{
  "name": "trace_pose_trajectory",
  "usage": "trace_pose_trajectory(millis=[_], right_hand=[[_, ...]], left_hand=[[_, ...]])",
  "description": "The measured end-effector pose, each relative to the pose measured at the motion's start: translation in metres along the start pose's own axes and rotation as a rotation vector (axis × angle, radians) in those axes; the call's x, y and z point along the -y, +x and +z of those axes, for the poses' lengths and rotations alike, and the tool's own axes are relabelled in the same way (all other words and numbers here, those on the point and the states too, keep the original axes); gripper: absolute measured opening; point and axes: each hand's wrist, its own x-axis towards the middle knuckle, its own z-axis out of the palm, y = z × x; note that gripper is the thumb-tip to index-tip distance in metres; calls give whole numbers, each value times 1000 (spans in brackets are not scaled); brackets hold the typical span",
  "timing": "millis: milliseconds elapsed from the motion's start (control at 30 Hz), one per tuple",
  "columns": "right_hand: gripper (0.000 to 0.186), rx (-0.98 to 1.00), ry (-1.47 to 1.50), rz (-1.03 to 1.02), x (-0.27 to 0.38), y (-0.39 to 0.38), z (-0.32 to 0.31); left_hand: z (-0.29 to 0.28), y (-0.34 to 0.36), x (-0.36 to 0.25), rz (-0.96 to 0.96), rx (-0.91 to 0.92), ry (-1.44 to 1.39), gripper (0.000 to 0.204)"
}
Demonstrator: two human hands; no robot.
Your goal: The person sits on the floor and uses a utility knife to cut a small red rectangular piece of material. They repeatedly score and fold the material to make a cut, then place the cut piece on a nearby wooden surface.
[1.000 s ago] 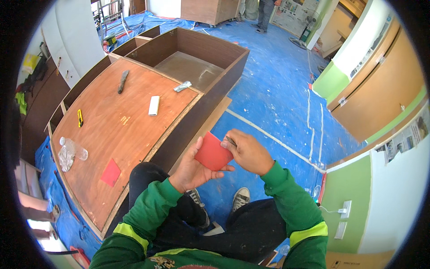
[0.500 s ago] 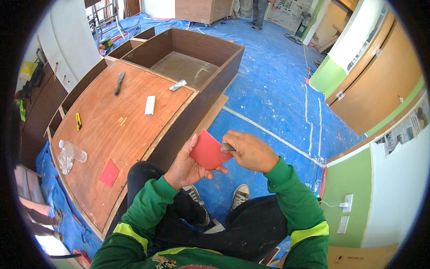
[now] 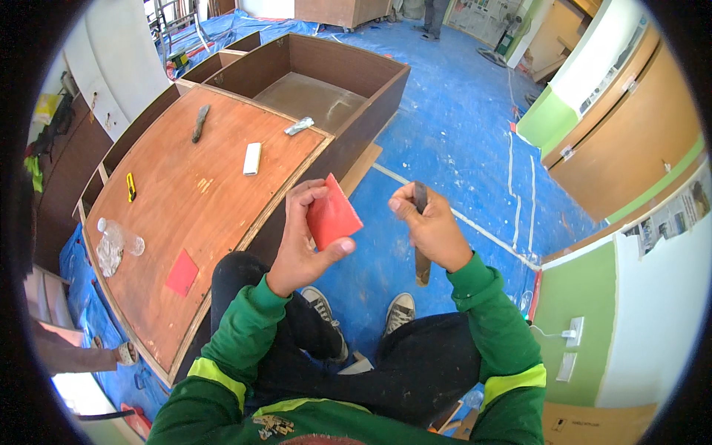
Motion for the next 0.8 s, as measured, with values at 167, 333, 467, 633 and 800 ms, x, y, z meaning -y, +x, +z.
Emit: trace_pose_trajectory(millis=[167,333,467,633,800], right_hand=[[32,148,153,42,17,-10,18],[27,243,-39,3,27,-13,19],[20,165,-39,-53,6,-7,17],[17,127,-164,-119,11,-6,16],[18,162,-233,-94,20,-13,20]], left_hand=[[6,-2,-9,30,-16,177,109],[15,-3,-5,30,-18,217,122],[12,-2,-15,74,2,240,114],[17,-6,-3,-107,-91,-60,81],[22,-3,-13,-363,-61,-189,71]])
